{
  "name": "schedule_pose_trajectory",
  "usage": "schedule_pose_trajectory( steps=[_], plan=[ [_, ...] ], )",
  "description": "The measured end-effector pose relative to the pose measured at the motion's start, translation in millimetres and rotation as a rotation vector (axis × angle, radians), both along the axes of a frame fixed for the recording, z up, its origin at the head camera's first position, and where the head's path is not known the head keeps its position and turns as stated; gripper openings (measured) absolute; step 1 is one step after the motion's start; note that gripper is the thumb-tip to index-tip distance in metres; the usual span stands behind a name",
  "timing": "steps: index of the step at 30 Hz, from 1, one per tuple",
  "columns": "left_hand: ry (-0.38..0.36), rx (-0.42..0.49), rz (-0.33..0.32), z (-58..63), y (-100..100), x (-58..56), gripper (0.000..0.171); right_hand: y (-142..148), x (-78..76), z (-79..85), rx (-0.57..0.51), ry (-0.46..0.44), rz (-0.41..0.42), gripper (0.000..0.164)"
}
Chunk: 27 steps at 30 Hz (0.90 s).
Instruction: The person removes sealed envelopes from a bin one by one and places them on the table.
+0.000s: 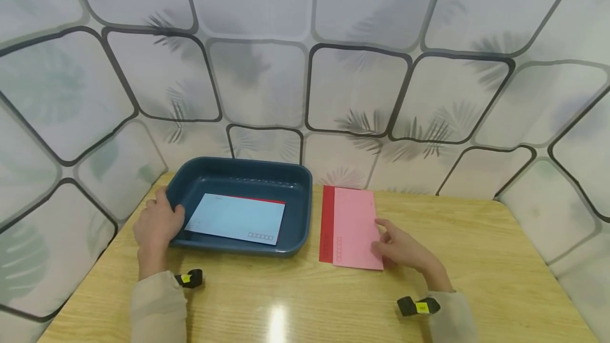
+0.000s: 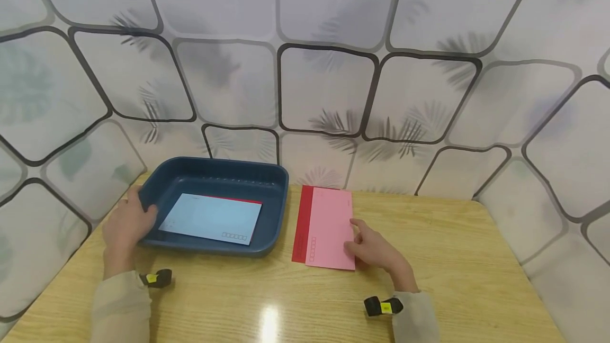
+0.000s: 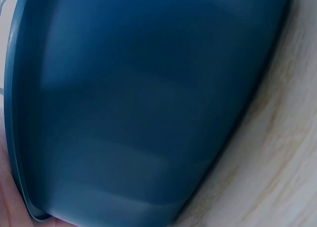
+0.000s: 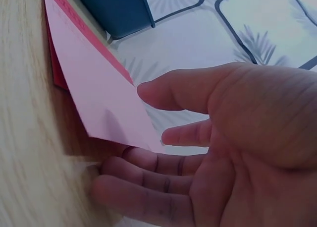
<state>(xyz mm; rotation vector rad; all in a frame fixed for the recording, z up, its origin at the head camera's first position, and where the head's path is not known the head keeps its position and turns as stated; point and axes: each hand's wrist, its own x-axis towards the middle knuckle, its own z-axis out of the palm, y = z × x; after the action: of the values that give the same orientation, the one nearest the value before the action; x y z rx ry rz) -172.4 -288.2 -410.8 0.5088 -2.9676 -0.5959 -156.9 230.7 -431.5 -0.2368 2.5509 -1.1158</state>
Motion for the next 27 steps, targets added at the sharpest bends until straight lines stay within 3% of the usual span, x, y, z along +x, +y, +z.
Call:
schedule_pose_trajectory(
  steps=[17,27],
  plan=[
    [-0.001,0.002,-0.009,1.9,1,0.8,0.065,5,2.5,4.0,-0.047,-0.029,-0.020,0.063],
    [0.007,-0.003,0.001,-2.9,-1,-0.5,0.066,5,6.2,11.2,-0.101,-0.028,0.001,0.061]
  ],
)
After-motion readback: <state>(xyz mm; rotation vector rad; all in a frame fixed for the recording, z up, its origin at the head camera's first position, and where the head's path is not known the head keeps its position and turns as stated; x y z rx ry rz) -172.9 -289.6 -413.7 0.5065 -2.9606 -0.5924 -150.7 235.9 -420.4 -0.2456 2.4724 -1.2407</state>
